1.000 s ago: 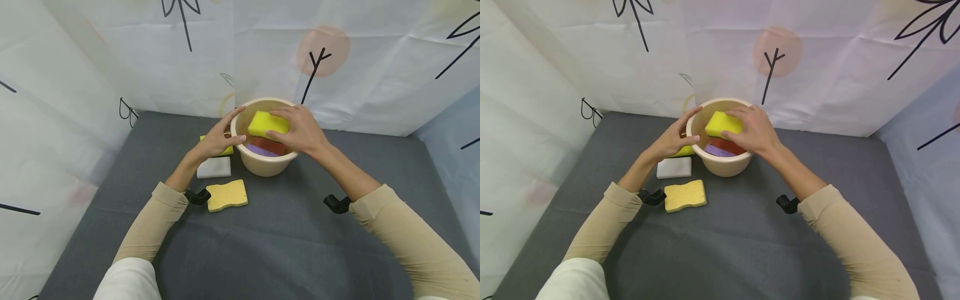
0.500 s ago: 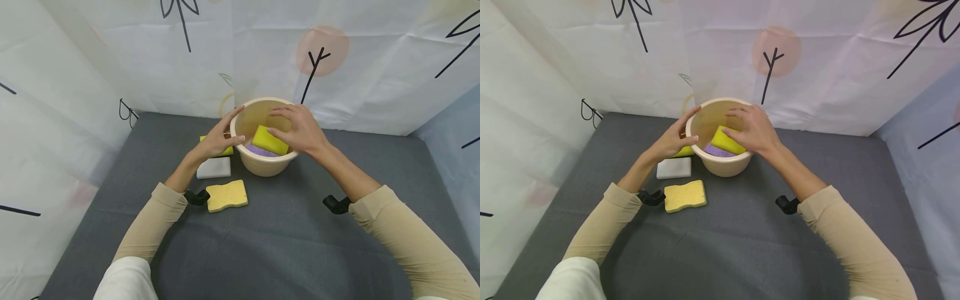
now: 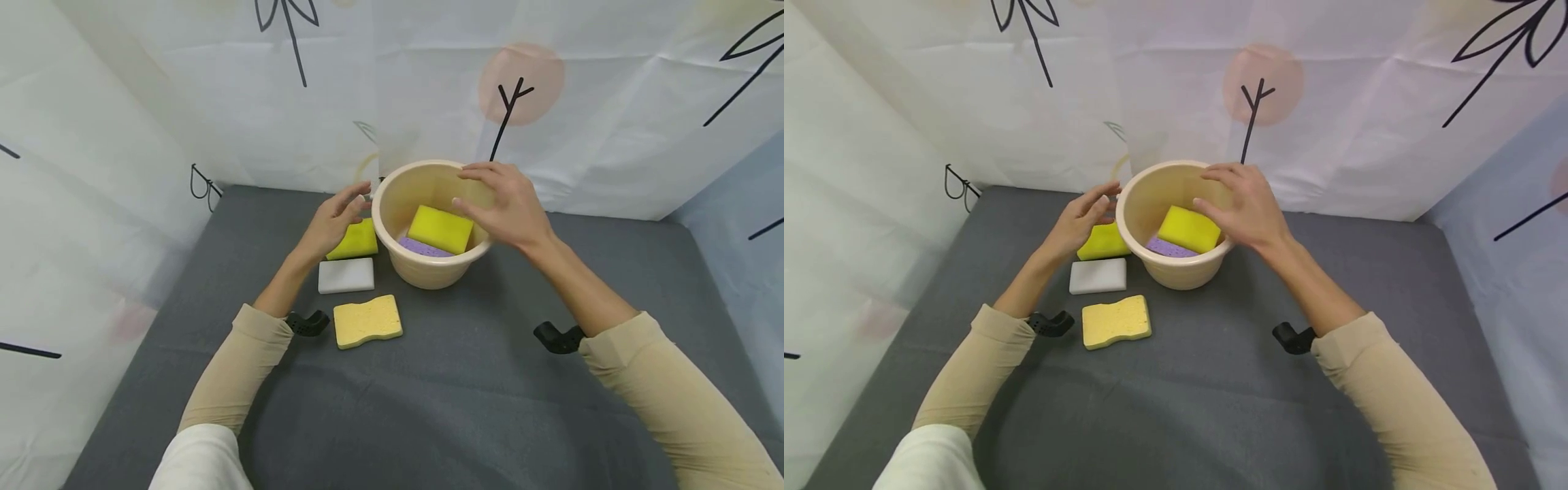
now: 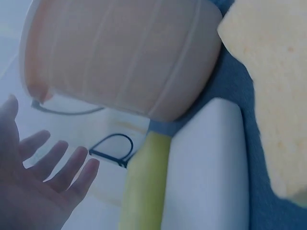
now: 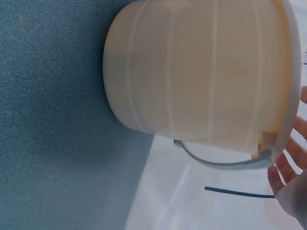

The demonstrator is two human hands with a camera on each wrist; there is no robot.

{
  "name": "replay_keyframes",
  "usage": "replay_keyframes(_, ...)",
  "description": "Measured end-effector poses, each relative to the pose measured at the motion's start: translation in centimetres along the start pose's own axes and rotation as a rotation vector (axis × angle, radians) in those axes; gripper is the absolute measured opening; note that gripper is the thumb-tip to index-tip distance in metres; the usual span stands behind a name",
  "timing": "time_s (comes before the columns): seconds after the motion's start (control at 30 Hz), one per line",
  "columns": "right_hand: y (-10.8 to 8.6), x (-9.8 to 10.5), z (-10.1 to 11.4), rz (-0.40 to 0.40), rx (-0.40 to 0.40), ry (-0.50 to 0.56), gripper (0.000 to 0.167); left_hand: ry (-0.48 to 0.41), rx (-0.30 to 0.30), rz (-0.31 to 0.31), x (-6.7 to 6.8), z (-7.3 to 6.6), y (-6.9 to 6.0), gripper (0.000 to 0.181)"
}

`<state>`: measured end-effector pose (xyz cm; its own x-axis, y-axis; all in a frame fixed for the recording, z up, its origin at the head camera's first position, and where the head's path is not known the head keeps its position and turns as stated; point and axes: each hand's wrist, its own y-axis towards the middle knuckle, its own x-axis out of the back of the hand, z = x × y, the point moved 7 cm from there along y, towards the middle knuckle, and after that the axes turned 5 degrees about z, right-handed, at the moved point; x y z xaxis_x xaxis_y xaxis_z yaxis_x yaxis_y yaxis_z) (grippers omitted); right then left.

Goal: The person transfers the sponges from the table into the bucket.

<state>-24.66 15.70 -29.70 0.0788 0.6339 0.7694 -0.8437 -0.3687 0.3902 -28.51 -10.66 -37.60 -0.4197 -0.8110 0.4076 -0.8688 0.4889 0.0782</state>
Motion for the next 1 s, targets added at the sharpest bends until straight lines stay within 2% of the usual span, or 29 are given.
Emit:
replay_keyframes(0.13, -0.4, 0.5, -0.5, 0.001, -0.035, 0.012, 0.045, 0.06, 0.008, -0.037, 0.8, 1.6, -0.3, 0.046)
replay_keyframes(0.3, -1.2, 0.7, -1.3, 0.005, -0.08, 0.038, 0.047, 0.103, -0.007, -0.056, 1.8, 2.6, -0.8, 0.046)
replay_keyframes(0.5, -2.1, 0.7, -2.3, 0.042, -0.156, 0.055, 0.054, 0.225, 0.024, -0.098, 2.9, 4.0, -1.6, 0.049)
replay_keyframes(0.8, -3.3, 0.4, -3.7, 0.106, -0.258, 0.165, 0.059, 0.357, -0.014, -0.104, 3.1, 5.1, -2.3, 0.052)
replay_keyframes(1.0, -4.4, -0.3, -4.4, 0.165, -0.323, 0.25, 0.06, 0.438, 0.01, -0.075, 2.8, 6.1, -2.6, 0.064)
